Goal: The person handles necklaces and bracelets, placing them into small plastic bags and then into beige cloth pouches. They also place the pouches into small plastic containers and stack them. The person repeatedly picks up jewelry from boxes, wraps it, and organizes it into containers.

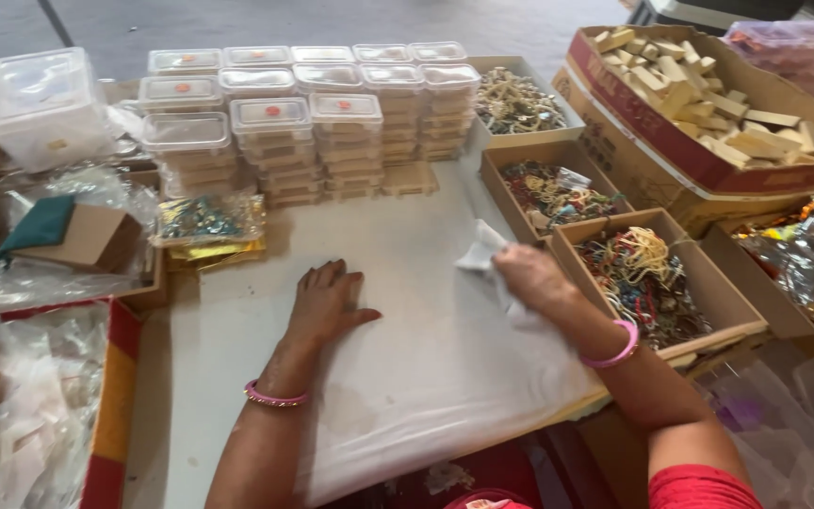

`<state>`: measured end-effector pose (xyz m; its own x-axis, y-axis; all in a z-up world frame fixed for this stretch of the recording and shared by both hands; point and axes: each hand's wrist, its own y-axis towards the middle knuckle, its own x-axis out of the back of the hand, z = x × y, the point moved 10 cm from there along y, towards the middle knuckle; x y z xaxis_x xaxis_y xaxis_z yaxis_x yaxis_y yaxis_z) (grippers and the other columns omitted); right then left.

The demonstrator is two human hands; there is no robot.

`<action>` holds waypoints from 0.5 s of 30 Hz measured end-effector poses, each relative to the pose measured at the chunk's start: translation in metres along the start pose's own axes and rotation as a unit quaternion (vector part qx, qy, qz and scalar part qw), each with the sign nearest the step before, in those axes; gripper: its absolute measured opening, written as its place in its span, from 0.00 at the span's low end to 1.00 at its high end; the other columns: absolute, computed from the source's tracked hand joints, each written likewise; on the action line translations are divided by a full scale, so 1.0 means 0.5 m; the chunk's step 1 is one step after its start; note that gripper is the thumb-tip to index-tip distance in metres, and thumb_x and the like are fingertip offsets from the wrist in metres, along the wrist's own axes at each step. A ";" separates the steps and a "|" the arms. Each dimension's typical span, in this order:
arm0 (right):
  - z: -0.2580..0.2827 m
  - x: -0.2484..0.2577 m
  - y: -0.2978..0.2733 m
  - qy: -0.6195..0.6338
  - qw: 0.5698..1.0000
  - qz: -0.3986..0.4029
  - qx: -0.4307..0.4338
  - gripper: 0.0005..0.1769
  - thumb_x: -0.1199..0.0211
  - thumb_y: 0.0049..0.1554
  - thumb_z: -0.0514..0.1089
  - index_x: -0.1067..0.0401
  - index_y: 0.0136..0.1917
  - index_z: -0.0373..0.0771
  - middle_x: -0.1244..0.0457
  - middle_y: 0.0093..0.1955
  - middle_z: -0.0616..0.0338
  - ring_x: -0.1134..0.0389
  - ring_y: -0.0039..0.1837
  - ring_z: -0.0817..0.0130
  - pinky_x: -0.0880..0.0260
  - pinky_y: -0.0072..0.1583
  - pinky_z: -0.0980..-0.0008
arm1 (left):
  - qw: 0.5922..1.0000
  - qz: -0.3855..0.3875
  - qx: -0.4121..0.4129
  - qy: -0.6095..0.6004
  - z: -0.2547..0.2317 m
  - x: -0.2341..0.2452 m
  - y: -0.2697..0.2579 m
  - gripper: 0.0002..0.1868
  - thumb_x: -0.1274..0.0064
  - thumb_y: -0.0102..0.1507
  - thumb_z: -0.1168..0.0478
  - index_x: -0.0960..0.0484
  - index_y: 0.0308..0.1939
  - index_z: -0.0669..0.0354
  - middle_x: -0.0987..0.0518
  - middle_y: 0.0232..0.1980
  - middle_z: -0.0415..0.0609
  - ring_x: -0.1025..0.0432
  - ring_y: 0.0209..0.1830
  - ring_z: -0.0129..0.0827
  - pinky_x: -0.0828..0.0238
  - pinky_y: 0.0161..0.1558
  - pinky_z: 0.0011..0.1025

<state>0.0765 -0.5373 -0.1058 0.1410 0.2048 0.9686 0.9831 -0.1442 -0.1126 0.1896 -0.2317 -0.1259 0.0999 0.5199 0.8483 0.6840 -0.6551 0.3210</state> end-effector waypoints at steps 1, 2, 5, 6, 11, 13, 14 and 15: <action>-0.003 0.054 -0.022 0.000 1.000 0.003 -0.007 0.14 0.46 0.62 0.38 0.25 0.59 0.40 0.32 0.59 0.50 0.28 0.59 0.60 0.24 0.61 0.64 | 1.000 0.003 -0.005 -0.004 0.000 0.000 0.000 0.43 0.31 0.48 0.35 0.20 0.61 0.52 0.33 0.72 0.57 0.44 0.74 0.53 0.54 0.73 0.52; -0.010 0.111 -0.043 -0.075 0.997 -0.001 -0.020 0.15 0.45 0.62 0.41 0.27 0.62 0.45 0.34 0.60 0.54 0.31 0.63 0.60 0.30 0.65 0.57 | 1.000 0.000 -0.003 0.000 0.003 0.000 0.003 0.43 0.31 0.47 0.35 0.20 0.61 0.51 0.33 0.72 0.57 0.43 0.74 0.52 0.54 0.73 0.52; -0.069 0.160 -0.071 -0.087 0.996 0.015 -0.024 0.29 0.38 0.55 0.56 0.33 0.69 0.51 0.37 0.65 0.55 0.36 0.68 0.56 0.37 0.68 0.48 | 1.000 0.010 -0.011 0.002 -0.001 -0.007 -0.001 0.42 0.32 0.47 0.35 0.20 0.60 0.51 0.32 0.71 0.58 0.43 0.74 0.52 0.55 0.73 0.52; -0.089 0.159 -0.071 -0.029 0.999 0.018 -0.004 0.44 0.33 0.49 0.68 0.36 0.73 0.51 0.39 0.68 0.52 0.38 0.69 0.51 0.38 0.66 0.45 | 1.000 0.007 -0.011 0.006 0.000 -0.006 0.000 0.42 0.32 0.47 0.35 0.19 0.60 0.51 0.32 0.71 0.58 0.43 0.74 0.51 0.55 0.73 0.52; -0.276 0.227 -0.176 0.033 0.992 -0.056 -0.113 0.34 0.36 0.59 0.60 0.36 0.75 0.53 0.36 0.67 0.53 0.32 0.65 0.57 0.30 0.67 0.58 | 1.000 0.002 -0.015 0.010 -0.007 0.001 -0.002 0.41 0.33 0.49 0.35 0.20 0.61 0.51 0.31 0.72 0.57 0.42 0.74 0.50 0.55 0.73 0.52; -0.337 0.212 -0.211 0.024 0.988 -0.071 -0.136 0.34 0.35 0.58 0.59 0.36 0.75 0.53 0.36 0.67 0.53 0.32 0.65 0.57 0.31 0.68 0.58 | 1.000 0.000 -0.015 0.011 -0.008 0.004 -0.005 0.41 0.34 0.49 0.35 0.20 0.61 0.51 0.31 0.72 0.57 0.42 0.74 0.49 0.54 0.74 0.52; -0.366 0.185 -0.224 0.030 0.988 -0.059 -0.138 0.35 0.33 0.56 0.58 0.35 0.74 0.53 0.36 0.67 0.53 0.32 0.65 0.56 0.32 0.68 0.57 | 1.000 -0.003 -0.015 0.016 -0.008 0.006 -0.006 0.42 0.34 0.50 0.34 0.20 0.62 0.51 0.31 0.72 0.57 0.42 0.74 0.49 0.54 0.74 0.52; -0.396 0.160 -0.236 0.035 0.988 -0.048 -0.140 0.35 0.31 0.54 0.57 0.34 0.73 0.52 0.36 0.67 0.52 0.33 0.65 0.55 0.33 0.67 0.56 | 1.000 -0.007 -0.014 0.020 -0.008 0.008 -0.005 0.42 0.35 0.50 0.34 0.20 0.62 0.51 0.31 0.72 0.56 0.41 0.74 0.49 0.54 0.74 0.51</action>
<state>-0.0514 -0.6955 0.0289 0.0313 0.1646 0.9859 0.9197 -0.3909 0.0361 0.1854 -0.2298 -0.1216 0.0605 0.5069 0.8599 0.6643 -0.6634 0.3443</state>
